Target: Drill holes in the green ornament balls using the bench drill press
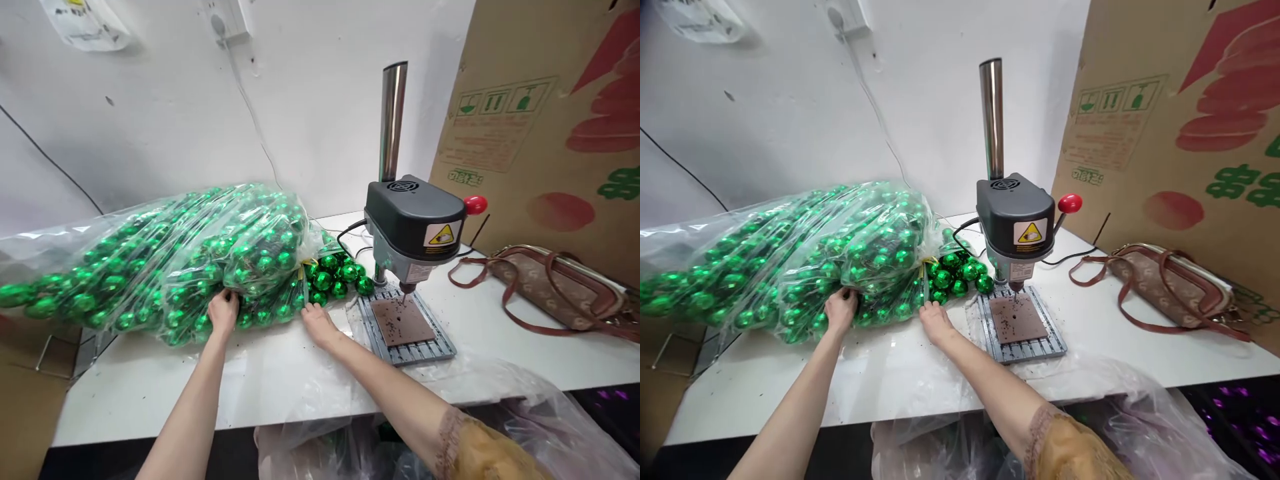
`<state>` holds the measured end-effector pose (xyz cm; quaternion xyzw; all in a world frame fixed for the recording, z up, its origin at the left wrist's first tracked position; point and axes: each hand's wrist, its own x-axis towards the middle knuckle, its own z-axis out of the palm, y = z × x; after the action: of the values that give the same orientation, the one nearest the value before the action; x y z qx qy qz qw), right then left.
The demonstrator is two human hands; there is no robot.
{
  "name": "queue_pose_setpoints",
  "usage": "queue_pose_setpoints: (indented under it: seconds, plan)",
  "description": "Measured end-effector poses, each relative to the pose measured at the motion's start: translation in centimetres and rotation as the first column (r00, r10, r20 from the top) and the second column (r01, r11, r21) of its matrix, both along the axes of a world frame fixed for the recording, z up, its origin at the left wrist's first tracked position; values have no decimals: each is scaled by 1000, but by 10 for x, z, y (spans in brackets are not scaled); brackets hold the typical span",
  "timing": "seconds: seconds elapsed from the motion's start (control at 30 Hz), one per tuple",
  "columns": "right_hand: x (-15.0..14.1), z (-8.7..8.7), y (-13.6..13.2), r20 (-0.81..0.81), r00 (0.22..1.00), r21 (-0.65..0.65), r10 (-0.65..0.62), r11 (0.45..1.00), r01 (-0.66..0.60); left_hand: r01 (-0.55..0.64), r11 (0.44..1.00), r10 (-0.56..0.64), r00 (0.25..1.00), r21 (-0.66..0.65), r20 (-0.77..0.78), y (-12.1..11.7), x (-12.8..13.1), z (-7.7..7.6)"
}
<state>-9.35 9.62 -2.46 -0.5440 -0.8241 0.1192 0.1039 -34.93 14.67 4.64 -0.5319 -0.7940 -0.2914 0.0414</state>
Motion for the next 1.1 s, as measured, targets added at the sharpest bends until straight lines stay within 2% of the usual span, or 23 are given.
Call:
queue_pose_setpoints:
  seconds: [0.17,0.33,0.53,0.67,0.8,0.9,0.97,1.0,1.03,1.07,1.1]
  plan:
    - [-17,-4,-1,-26,1000,-5,-9,1000,8,30,996,-30,1000,-80,-1,23,-6,2]
    - [-12,0,-14,-55,998,-13,-18,1000,17,46,993,-48,999,-112,-11,16,-2,1]
    - [11,15,-38,-122,992,-55,-25,998,18,19,999,-20,999,-28,-37,-23,20,1]
    - [33,27,-57,-197,980,-82,-6,997,-10,-64,998,63,997,19,54,-51,43,3]
    - [73,37,-93,-328,933,-85,145,980,-182,-117,993,111,972,16,207,-83,65,-3]
    - [117,49,-128,-441,864,-105,244,942,-320,-133,981,79,941,144,330,-116,85,-18]
    - [153,62,-150,-508,830,-126,228,934,-333,-133,951,-3,900,280,436,-138,104,-29]
    - [172,70,-159,-536,820,-138,199,938,-318,-131,938,-56,857,321,512,-148,116,-33]
    - [191,80,-166,-556,814,-144,171,944,-296,-127,936,-108,783,328,612,-157,129,-36]
    - [211,91,-170,-583,803,-151,119,956,-251,-122,947,-146,662,298,735,-163,143,-37]
    - [231,103,-173,-660,750,-167,37,967,-194,-111,966,-153,483,233,862,-168,158,-37]
